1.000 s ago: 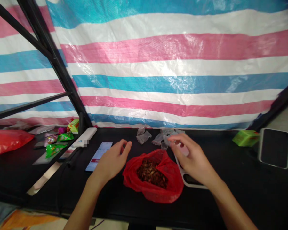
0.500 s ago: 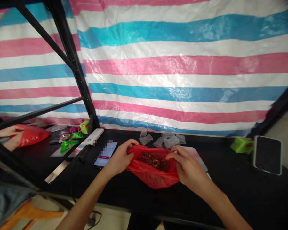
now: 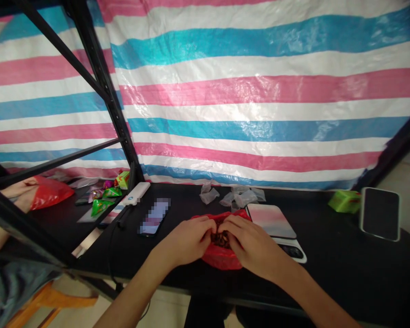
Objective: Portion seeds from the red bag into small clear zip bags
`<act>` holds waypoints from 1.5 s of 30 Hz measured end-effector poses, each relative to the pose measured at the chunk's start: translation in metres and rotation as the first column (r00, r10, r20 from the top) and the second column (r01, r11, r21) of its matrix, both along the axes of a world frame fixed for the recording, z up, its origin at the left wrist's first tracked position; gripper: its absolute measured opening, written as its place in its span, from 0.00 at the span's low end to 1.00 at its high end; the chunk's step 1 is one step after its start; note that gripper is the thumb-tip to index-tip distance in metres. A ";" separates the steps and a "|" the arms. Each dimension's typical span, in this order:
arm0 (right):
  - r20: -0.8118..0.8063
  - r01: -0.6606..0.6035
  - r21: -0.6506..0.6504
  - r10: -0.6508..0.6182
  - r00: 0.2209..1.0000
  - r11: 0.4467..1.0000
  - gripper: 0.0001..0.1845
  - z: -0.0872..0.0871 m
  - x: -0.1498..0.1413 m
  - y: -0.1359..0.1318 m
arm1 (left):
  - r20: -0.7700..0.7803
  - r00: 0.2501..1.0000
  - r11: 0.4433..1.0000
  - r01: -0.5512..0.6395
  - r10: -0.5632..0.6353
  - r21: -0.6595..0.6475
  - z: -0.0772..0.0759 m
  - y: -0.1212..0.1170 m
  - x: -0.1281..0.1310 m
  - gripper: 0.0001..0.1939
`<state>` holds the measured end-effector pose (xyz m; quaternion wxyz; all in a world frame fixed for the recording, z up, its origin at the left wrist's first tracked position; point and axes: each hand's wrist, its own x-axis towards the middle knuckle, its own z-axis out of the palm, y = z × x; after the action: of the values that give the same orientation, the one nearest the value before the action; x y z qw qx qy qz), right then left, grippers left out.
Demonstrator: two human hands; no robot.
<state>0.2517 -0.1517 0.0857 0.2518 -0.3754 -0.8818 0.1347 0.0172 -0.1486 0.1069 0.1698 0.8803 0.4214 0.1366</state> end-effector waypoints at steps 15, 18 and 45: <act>0.290 0.101 -0.215 -0.035 0.956 0.971 0.51 -0.034 0.013 0.012 | -0.249 0.963 0.989 -0.122 0.100 -0.077 -0.021 0.000 -0.014 0.46; 0.322 0.118 -0.300 -0.016 0.947 0.947 0.55 -0.035 0.013 0.017 | -0.163 0.985 0.975 -0.086 0.053 -0.203 -0.040 0.010 -0.021 0.51; 0.192 0.093 0.159 -0.123 0.974 0.983 0.28 -0.041 0.081 0.172 | 0.555 0.829 0.990 0.020 0.062 -0.142 -0.060 0.154 -0.006 0.11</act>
<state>0.3332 0.0200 0.0442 0.1957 -0.4147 -0.8885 0.0159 0.0113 0.0055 0.0465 0.3459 0.7830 0.3716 0.3594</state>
